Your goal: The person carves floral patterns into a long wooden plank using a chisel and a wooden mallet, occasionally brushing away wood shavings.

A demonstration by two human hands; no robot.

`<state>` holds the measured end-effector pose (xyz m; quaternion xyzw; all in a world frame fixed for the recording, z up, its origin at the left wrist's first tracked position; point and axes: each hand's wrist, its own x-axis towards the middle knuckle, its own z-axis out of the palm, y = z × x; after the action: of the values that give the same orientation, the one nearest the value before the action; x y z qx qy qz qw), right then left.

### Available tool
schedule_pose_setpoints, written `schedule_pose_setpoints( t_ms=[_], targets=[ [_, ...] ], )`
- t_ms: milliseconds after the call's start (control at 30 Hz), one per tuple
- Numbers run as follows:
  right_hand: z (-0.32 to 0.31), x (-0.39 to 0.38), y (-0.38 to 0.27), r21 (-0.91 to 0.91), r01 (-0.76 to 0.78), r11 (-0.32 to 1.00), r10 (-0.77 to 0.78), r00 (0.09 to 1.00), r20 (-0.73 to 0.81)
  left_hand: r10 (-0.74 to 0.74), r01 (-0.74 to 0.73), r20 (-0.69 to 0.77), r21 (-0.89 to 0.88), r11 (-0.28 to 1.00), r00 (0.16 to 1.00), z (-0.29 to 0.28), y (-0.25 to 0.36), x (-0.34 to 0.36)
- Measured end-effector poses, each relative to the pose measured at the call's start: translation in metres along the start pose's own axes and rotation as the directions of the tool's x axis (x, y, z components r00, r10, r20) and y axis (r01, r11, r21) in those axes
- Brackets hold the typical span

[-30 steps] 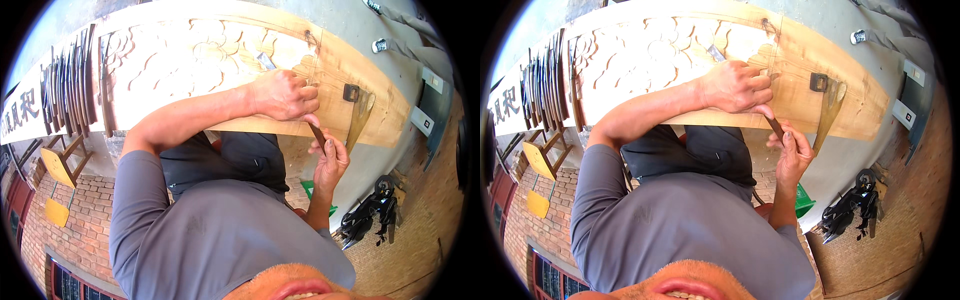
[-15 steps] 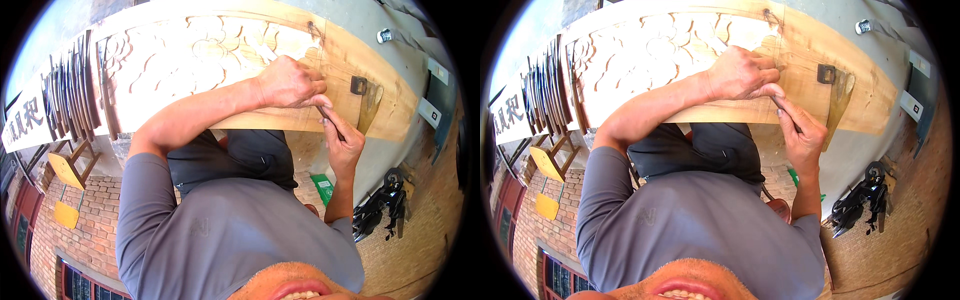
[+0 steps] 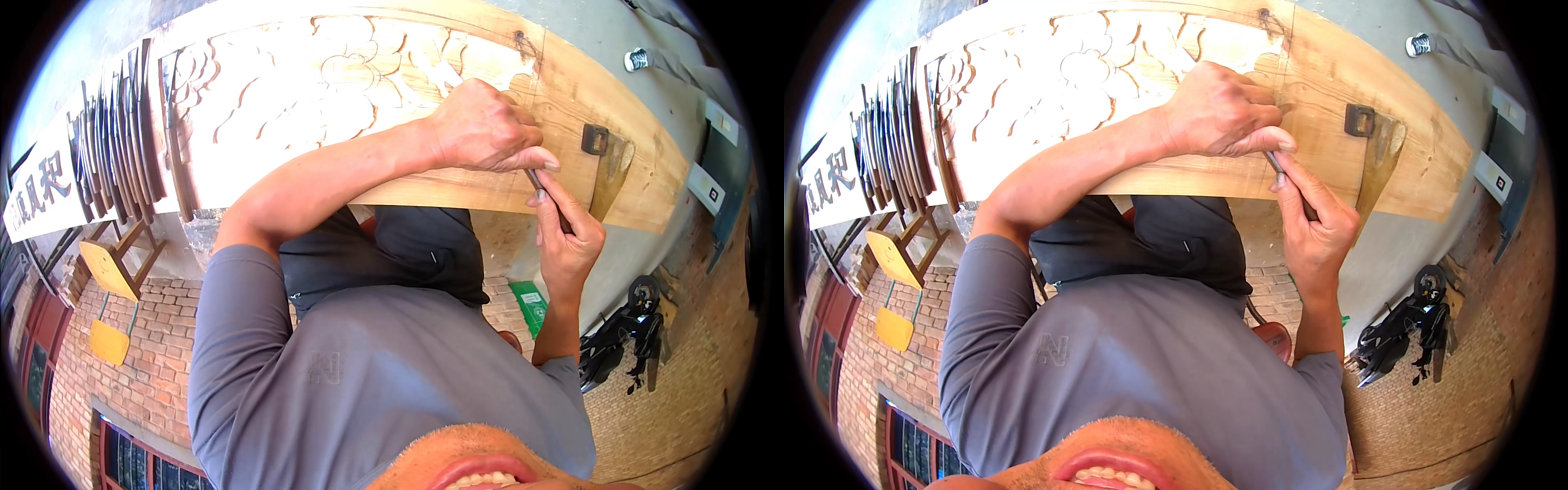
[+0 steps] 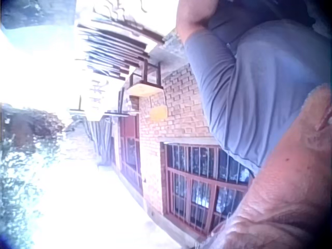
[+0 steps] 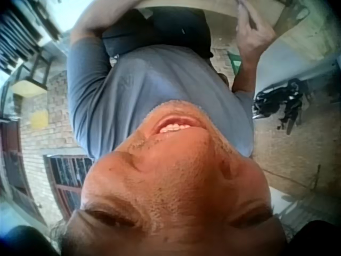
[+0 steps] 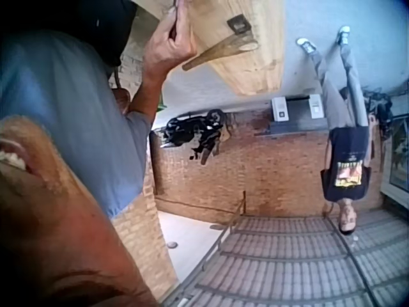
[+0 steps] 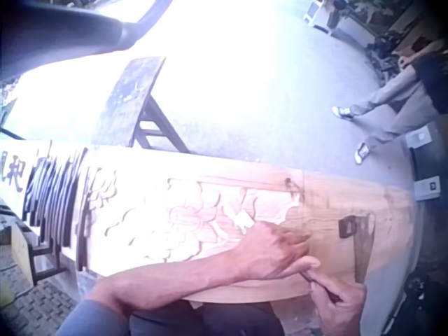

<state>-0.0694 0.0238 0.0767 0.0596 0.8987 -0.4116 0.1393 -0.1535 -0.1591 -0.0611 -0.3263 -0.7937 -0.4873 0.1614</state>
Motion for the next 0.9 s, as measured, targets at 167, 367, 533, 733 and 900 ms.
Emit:
schedule_pose_setpoints(
  t_ms=[167, 367, 533, 733, 900],
  targets=[
    [0.000, 0.010, 0.008, 0.034, -0.003, 0.999, 0.002, 1.000, 0.012, -0.089, 0.092, -0.049, 0.045, 0.995, 0.995, 0.001, 0.001, 0.003],
    [0.010, 0.019, 0.005, 0.069, 0.040, 0.997, -0.040, 0.999, 0.007, -0.186, 0.192, -0.058, 0.131, 0.973, 0.981, 0.000, 0.000, 0.001],
    [0.001, 0.026, 0.007, -0.027, 0.041, 0.999, -0.040, 0.999, 0.030, -0.171, 0.187, -0.141, 0.111, 0.976, 0.975, 0.008, 0.000, 0.004],
    [0.005, 0.036, 0.022, -0.052, 0.160, 0.986, -0.159, 0.987, 0.025, -0.207, 0.223, -0.116, 0.141, 0.965, 0.971, 0.010, -0.001, 0.004],
    [0.002, 0.047, 0.027, -0.096, 0.209, 0.973, -0.206, 0.978, 0.036, -0.208, 0.242, -0.159, 0.233, 0.942, 0.965, 0.013, -0.004, 0.005]
  ],
)
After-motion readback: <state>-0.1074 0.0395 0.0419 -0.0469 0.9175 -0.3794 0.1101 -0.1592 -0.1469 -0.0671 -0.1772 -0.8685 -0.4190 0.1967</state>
